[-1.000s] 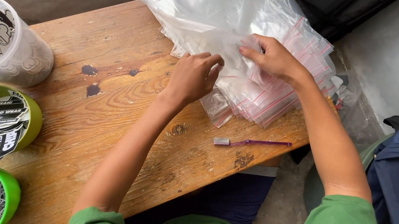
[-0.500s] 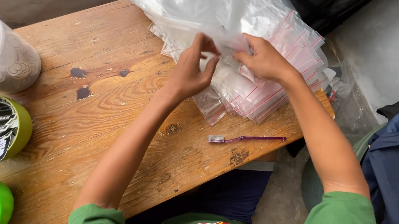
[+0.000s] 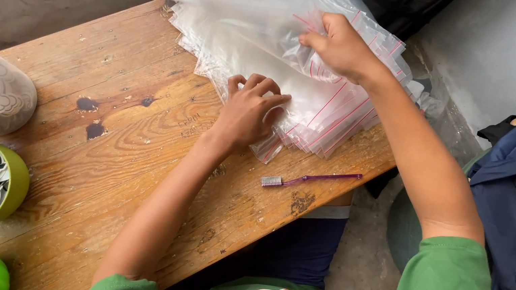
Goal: The person attaches a metal chain and a bear-shaped charm to a small black bag. They then wipe a clear plastic bag with a cloth, place the bag inside, add a sticker, and seal it. Finally, they fold the bag's strap and place the packaged item aside.
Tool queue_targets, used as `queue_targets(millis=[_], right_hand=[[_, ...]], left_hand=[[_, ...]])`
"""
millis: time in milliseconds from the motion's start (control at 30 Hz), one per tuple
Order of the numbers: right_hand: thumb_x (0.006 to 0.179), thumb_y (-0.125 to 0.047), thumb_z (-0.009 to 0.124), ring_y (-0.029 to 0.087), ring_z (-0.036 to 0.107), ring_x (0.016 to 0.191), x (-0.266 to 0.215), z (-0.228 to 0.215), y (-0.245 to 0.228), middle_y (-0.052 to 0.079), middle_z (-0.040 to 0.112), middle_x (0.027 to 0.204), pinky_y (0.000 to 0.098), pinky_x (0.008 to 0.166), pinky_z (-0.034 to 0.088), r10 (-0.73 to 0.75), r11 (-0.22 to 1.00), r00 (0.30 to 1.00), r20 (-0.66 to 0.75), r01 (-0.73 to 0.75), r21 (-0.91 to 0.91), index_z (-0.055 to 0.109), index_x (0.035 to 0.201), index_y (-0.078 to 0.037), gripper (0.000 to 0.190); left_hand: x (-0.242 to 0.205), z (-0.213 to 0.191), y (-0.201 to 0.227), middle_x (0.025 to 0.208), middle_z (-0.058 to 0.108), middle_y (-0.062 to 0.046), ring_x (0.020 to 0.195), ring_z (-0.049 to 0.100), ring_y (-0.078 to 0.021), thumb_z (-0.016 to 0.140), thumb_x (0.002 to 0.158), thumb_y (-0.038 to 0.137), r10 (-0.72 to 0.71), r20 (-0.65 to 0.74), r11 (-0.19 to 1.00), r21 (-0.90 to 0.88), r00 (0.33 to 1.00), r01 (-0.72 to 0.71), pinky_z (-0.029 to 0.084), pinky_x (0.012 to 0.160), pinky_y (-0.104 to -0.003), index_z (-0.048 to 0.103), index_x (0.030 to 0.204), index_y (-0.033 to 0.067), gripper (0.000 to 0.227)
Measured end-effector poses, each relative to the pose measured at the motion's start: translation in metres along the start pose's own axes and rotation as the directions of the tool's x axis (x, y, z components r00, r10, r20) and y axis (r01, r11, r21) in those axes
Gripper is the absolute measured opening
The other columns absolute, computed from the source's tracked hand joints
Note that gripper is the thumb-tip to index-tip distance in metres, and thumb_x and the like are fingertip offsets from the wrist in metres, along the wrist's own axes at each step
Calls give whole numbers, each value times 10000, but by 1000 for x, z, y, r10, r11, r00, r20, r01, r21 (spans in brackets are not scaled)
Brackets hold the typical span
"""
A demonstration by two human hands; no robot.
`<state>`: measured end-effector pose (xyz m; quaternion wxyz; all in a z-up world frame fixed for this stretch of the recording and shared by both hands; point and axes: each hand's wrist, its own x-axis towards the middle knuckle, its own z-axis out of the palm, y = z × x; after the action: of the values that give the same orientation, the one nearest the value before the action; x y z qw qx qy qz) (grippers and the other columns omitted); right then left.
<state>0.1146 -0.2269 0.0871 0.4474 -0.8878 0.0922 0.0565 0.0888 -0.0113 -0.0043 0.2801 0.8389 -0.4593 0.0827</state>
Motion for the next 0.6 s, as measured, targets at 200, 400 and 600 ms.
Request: queue_targets(millis=[200,400,600], right_hand=[[980,-239,602,70,430,669,-10,7,-2,-73,526,781,277,616,355,59,998,997,43,-59,-4,589,934,-149,102],[992,-204,569,96,487,729,-10,15,8,-54,547,800,300,665,387,3,1000,1000,14,-3,-7,554,859,-147,145],[984,-188,557,91,555,834,-11,12,4,-50,603,853,282,800,436,-44,998,997,-60,46,42,559,838,-142,153]], left_hand=[[-3,17,-2,1258,654,-99,1214,578,-293,597,895,113,72,-29,991,115,997,-68,383,1017,-500,635,1128,92,237],[-9,5,0,1143,699,-113,1019,688,-225,541,997,43,155,-115,987,50,981,-150,415,1099,-502,568,1042,27,55],[-24,-38,8,1127,743,-146,1150,690,-331,483,1027,-22,210,-227,977,24,951,-210,463,1069,-516,616,1013,19,139]])
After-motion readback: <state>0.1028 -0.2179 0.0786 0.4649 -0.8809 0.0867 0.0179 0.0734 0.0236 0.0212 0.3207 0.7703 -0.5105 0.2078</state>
